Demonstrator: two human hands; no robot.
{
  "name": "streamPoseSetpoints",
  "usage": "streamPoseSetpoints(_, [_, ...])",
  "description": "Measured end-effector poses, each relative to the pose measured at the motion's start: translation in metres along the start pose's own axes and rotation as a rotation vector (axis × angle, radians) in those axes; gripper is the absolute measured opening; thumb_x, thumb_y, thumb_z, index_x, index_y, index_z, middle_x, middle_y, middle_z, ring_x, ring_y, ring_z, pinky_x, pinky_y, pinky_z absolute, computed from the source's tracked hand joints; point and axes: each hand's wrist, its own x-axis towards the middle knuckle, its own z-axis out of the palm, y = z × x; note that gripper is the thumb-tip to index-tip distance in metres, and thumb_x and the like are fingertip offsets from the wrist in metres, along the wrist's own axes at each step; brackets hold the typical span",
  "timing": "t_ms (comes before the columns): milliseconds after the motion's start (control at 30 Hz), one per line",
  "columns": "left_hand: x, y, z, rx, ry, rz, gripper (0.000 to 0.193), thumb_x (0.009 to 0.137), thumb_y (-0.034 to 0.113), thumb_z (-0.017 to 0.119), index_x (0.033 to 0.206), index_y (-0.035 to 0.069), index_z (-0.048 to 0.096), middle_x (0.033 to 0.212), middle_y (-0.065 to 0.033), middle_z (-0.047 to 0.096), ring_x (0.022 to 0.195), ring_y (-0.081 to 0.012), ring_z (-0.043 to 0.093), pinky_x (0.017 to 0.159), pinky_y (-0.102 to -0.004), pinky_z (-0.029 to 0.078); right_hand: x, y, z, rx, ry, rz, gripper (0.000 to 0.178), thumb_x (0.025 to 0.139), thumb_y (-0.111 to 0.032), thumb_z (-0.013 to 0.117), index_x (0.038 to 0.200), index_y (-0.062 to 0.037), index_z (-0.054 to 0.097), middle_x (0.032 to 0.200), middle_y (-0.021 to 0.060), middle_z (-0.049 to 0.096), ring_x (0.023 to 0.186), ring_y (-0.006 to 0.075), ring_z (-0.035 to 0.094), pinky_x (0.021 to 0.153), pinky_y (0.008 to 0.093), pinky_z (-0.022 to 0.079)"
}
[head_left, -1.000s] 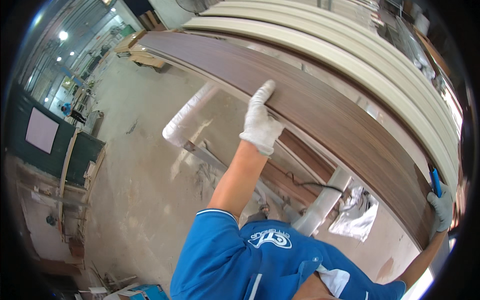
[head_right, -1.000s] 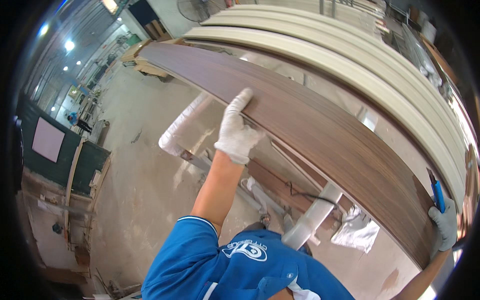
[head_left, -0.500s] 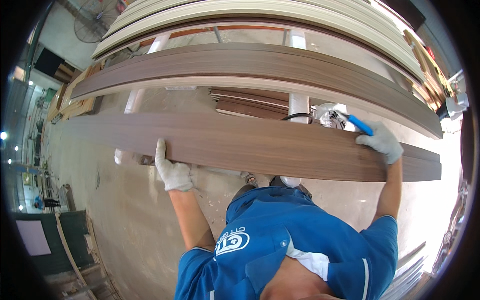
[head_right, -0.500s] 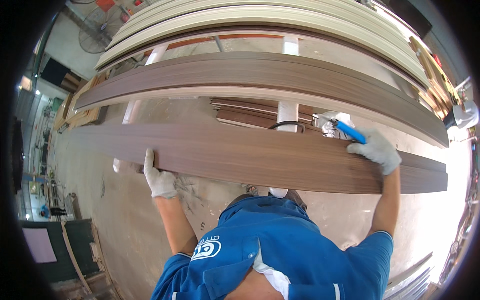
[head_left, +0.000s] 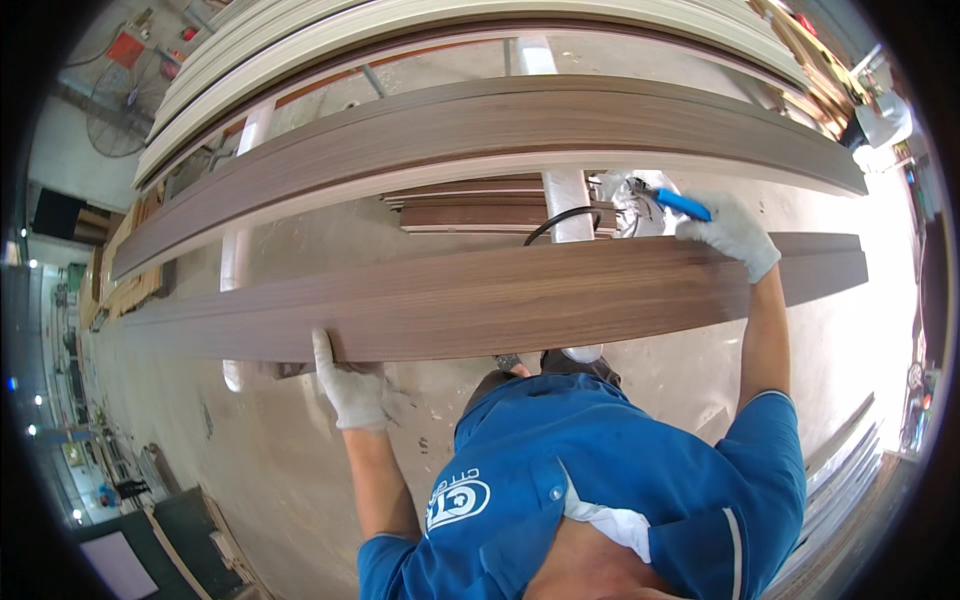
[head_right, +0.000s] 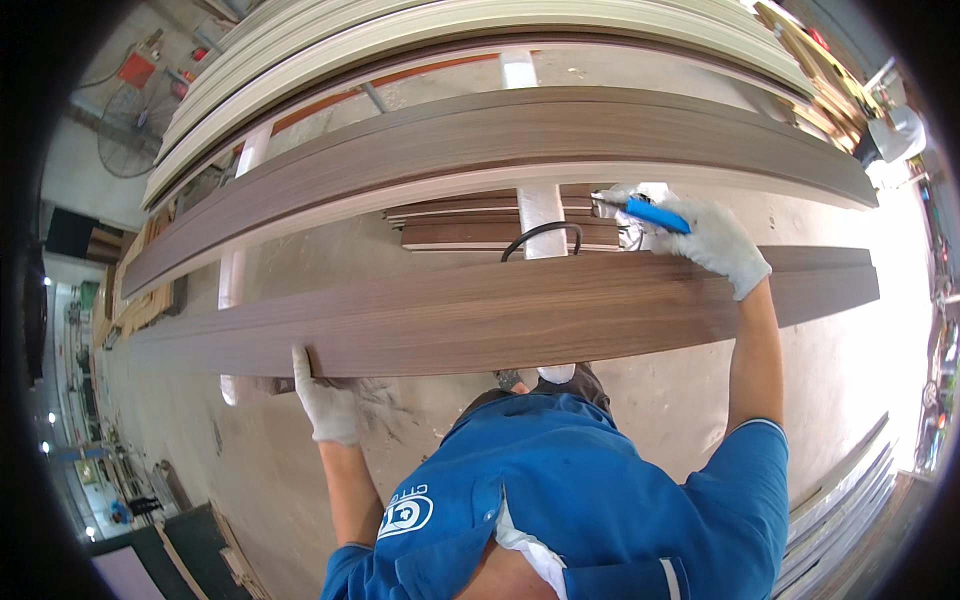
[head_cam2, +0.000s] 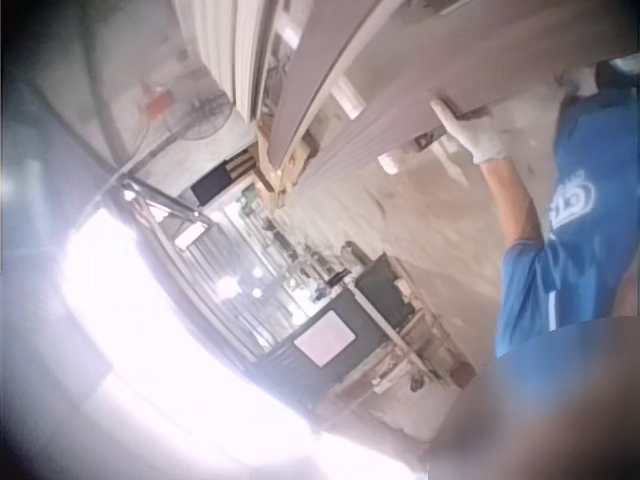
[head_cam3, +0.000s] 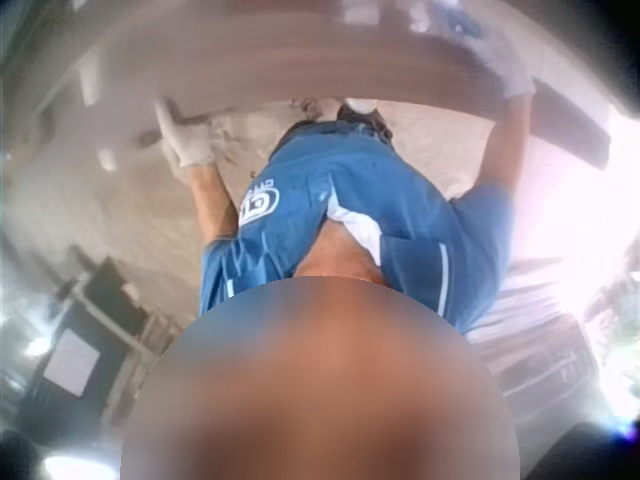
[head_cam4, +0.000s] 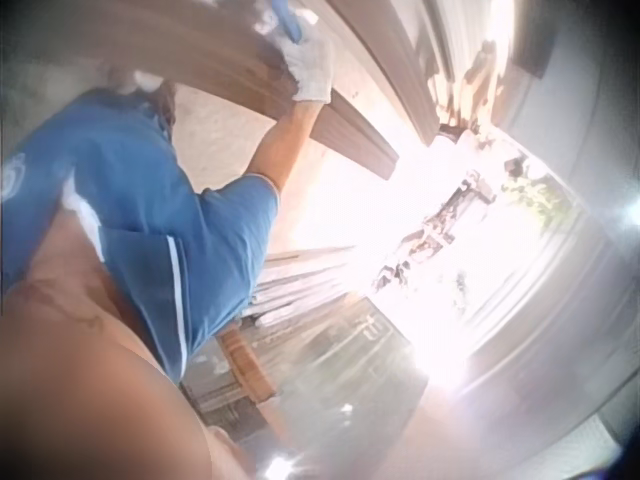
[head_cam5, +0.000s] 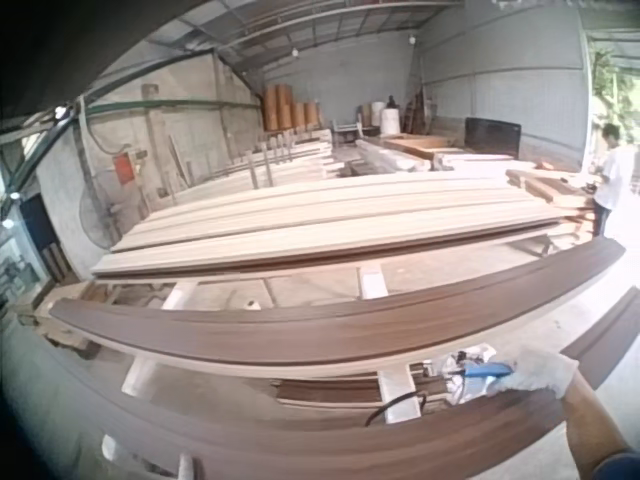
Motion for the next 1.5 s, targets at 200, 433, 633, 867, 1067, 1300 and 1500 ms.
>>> streamPoseSetpoints(200, [-0.035,0.064,-0.003,1.124,-0.587,-0.228,0.033,0.099,0.035,0.068,0.11,0.003,0.066,0.095,-0.0115,0.071,0.076,-0.0181,0.065,0.068,-0.0311,0.053,-0.013,-0.031,0.018,0.375,0.359,-0.084,0.038,0.101,-0.038,0.07,0.116,-0.004,0.063,0.074,0.0025,0.063,0.064,0.0083,0.055,0.059,0.0256,0.047])
streamPoseSetpoints(433, [0.018,0.018,0.141,1.262,-1.114,0.409,0.039,0.097,0.037,0.069,0.106,-0.001,0.068,0.091,-0.0152,0.074,0.079,-0.0239,0.069,0.074,-0.0341,0.053,-0.039,-0.057,0.051,0.83,0.547,-0.063,0.03,0.109,-0.03,0.056,0.124,-0.0042,0.061,0.076,0.0019,0.063,0.054,0.0048,0.054,0.048,0.0202,0.043])
streamPoseSetpoints(633, [0.082,-0.077,0.217,1.732,-1.467,0.628,0.05,0.093,0.047,0.067,0.117,0.003,0.071,0.106,-0.0222,0.074,0.102,-0.0407,0.069,0.09,-0.0459,0.052,-0.086,-0.07,0.053,0.896,0.449,-0.102,0.062,0.102,-0.008,0.055,0.162,-0.011,0.036,0.093,0.0061,0.065,0.064,0.0072,0.056,0.056,0.0224,0.048])
streamPoseSetpoints(867, [0.12,-0.139,0.226,1.725,-1.824,0.158,0.046,0.097,0.034,0.061,0.127,0.0,0.07,0.13,-0.0147,0.072,0.121,-0.0254,0.064,0.108,-0.0377,0.047,-0.127,-0.042,0.046,1.166,0.513,-0.197,0.075,0.099,0.003,0.054,0.166,-0.0149,0.025,0.131,0.0162,0.064,0.089,0.0156,0.067,0.079,0.0323,0.059])
streamPoseSetpoints(1067, [0.012,-0.061,0.235,1.258,-1.341,0.139,0.05,0.095,0.029,0.074,0.136,0.002,0.064,0.09,-0.0039,0.065,0.08,-0.0091,0.056,0.069,-0.0261,0.046,-0.137,-0.017,0.032,1.425,0.686,-0.3,0.067,0.1,0.003,0.055,0.162,-0.0122,0.034,0.132,0.0179,0.063,0.104,0.021,0.069,0.093,0.0378,0.06])
streamPoseSetpoints(1300, [-0.144,-0.084,0.226,0.834,-1.597,0.011,0.053,0.094,0.03,0.079,0.134,0.0,0.062,0.091,0.0059,0.057,0.079,-0.0045,0.048,0.066,-0.0225,0.039,-0.099,-0.065,0.034,1.654,0.622,-0.603,0.057,0.099,0.009,0.052,0.151,-0.0136,0.042,0.135,0.0156,0.058,0.123,0.0251,0.061,0.109,0.0416,0.053])
streamPoseSetpoints(1500, [-0.169,-0.1,0.208,0.908,-1.311,0.228,0.029,0.096,0.029,0.074,0.108,0.003,0.07,0.084,0.004,0.053,0.079,-0.0077,0.048,0.066,-0.0266,0.039,-0.083,-0.077,0.053,1.13,0.524,-0.521,0.048,0.102,0.003,0.058,0.145,-0.0104,0.043,0.13,0.0117,0.059,0.124,0.0195,0.059,0.11,0.0377,0.049])
